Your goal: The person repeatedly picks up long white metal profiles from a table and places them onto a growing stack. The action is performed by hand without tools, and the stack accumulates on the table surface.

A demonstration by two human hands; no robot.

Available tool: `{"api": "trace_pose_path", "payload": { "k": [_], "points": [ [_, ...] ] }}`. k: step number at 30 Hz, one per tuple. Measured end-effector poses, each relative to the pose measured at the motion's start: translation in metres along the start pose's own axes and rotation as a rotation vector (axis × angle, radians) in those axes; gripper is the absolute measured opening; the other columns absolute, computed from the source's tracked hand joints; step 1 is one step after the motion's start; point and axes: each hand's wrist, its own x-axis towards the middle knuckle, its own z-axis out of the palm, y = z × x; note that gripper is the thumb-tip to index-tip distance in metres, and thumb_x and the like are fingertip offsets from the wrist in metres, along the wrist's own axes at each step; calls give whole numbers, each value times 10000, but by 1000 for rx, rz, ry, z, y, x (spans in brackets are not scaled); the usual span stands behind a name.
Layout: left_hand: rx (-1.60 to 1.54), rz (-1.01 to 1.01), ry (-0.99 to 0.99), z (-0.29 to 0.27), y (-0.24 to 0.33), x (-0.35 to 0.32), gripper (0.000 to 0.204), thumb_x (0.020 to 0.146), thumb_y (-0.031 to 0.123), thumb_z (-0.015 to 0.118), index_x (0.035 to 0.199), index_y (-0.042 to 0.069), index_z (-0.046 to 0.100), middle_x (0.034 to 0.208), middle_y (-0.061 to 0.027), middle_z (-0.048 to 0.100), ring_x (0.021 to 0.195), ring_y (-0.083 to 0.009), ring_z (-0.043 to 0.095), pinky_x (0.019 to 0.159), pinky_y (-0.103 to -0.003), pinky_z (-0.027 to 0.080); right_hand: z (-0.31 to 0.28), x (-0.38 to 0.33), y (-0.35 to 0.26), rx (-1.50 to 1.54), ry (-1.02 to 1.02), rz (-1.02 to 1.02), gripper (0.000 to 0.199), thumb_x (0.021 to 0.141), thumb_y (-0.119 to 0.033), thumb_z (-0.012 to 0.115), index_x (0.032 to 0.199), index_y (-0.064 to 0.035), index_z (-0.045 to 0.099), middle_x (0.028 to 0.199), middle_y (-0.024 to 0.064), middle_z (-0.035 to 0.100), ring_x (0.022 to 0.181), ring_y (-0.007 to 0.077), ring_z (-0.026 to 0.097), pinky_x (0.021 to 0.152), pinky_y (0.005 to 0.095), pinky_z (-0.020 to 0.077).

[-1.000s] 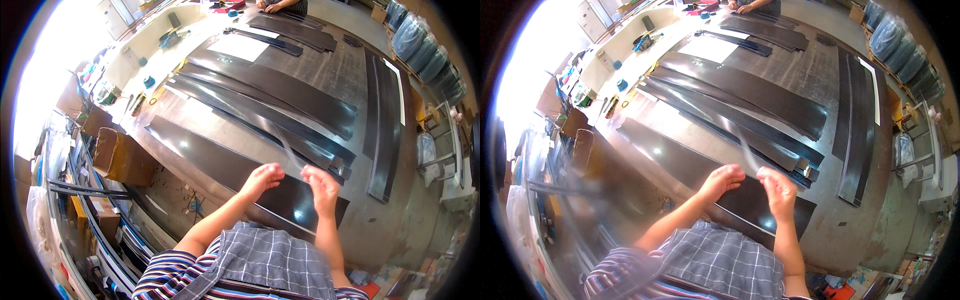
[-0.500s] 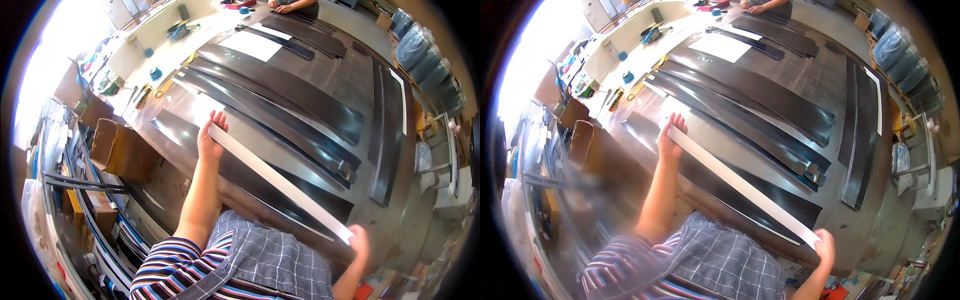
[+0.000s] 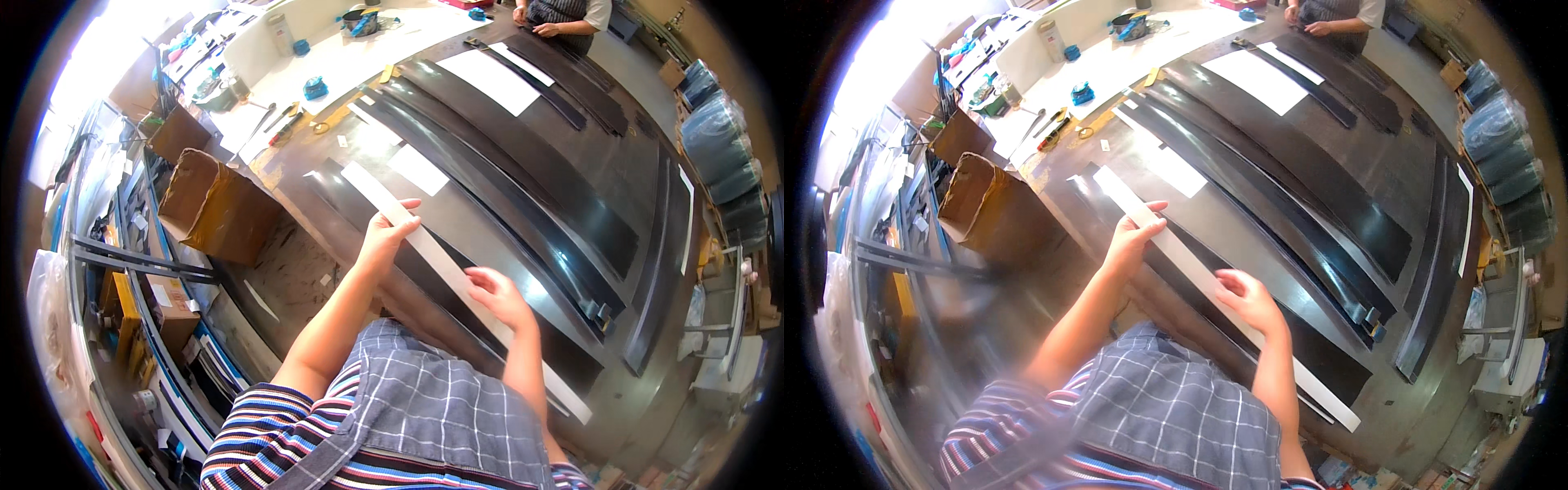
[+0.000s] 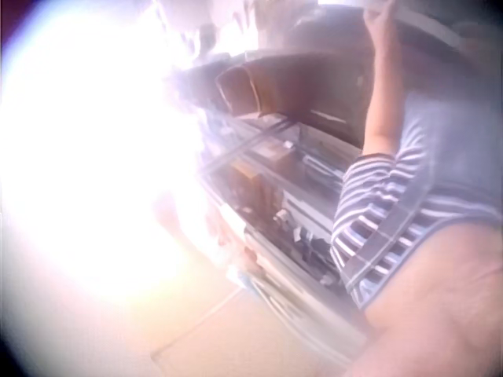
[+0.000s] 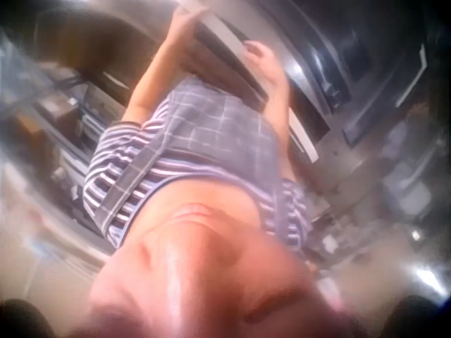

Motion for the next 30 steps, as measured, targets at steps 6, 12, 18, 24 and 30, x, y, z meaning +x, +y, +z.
{"api": "trace_pose_path", "payload": {
  "k": [6, 12, 18, 24, 30],
  "points": [
    [1148, 276, 246, -94, -9, 32, 251, 779, 279, 730, 930, 80, 700, 969, -62, 657, 952, -238, 600, 847, -369, 455, 39, 93, 28, 41, -88, 215, 129, 869, -91, 663, 945, 10, 637, 795, 86, 674, 640, 176, 666, 618, 280, 533],
    [1523, 549, 113, -141, -18, 29, 285, 764, 245, 716, 1017, 121, 676, 1216, -89, 603, 1238, -295, 485, 1039, -498, 343, 38, 105, 36, -66, 61, 215, 108, 827, -32, 654, 884, 57, 632, 757, 102, 660, 622, 175, 661, 566, 293, 542],
    [1500, 604, 122, -136, -23, 28, 284, 768, 228, 705, 1023, 108, 672, 1218, -93, 600, 1202, -295, 508, 1005, -469, 372, 59, 120, 27, -14, 111, 149, 99, 820, -26, 635, 859, 64, 648, 735, 81, 637, 611, 139, 619, 551, 307, 565],
    [1405, 611, 130, -140, -20, 27, 369, 769, 206, 701, 1106, 75, 626, 1236, -127, 579, 1132, -325, 536, 965, -439, 411, 91, 141, 31, 32, 119, 131, 104, 824, -26, 624, 852, 72, 647, 734, 80, 633, 609, 141, 614, 546, 315, 568],
    [1368, 636, 177, -145, -17, 31, 363, 749, 191, 708, 1074, 45, 638, 1178, -129, 602, 1084, -316, 562, 947, -430, 428, 90, 140, 35, 119, 89, 148, 88, 814, -18, 634, 816, 68, 656, 727, 84, 642, 604, 138, 615, 550, 306, 560]
  ]
}}
